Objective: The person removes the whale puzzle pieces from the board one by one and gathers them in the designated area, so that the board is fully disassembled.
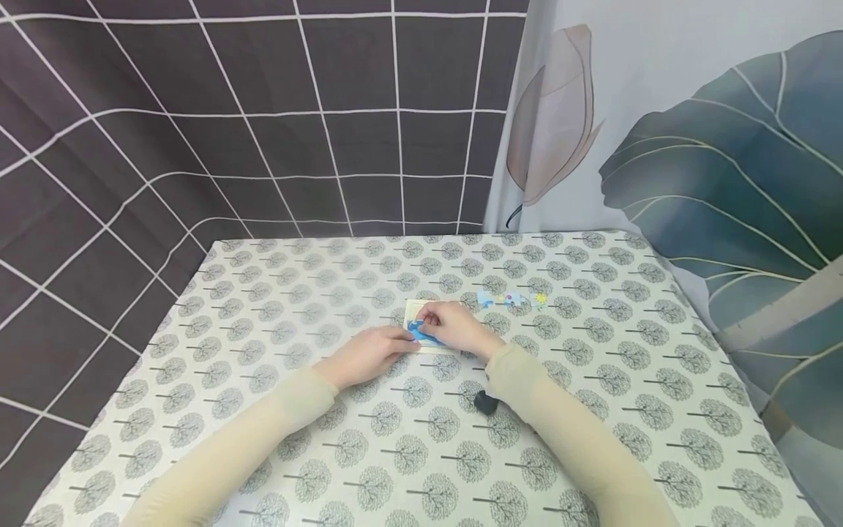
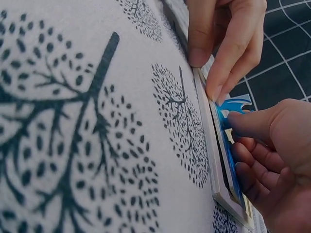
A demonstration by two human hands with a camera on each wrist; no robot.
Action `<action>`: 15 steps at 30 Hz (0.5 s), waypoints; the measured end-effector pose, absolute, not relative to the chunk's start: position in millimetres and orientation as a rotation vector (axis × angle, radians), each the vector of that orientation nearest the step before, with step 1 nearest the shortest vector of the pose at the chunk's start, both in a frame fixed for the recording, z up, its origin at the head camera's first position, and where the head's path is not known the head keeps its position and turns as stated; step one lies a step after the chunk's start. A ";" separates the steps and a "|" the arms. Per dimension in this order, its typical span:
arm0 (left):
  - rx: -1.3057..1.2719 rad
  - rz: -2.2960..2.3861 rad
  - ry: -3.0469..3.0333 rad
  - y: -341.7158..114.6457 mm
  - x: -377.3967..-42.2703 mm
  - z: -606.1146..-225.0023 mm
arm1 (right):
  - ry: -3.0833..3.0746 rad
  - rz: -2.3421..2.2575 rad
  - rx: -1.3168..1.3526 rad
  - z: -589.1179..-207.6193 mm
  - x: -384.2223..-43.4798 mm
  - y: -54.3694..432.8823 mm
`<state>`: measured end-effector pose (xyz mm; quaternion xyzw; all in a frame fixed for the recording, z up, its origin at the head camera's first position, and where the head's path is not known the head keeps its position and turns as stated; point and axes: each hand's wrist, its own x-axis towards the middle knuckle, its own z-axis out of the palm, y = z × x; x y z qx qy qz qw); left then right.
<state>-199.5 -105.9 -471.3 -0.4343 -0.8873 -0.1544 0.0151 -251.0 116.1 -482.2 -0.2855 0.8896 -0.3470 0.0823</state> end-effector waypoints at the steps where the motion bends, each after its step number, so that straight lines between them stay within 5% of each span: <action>1: -1.350 -0.478 -2.759 -106.1 -199.8 -471.1 | 2.658 -1.036 -0.857 -481.8 -251.2 115.9; 15: -1.359 -0.500 -2.760 -105.8 -201.0 -471.1 | 2.669 -1.016 -0.843 -475.8 -247.7 113.3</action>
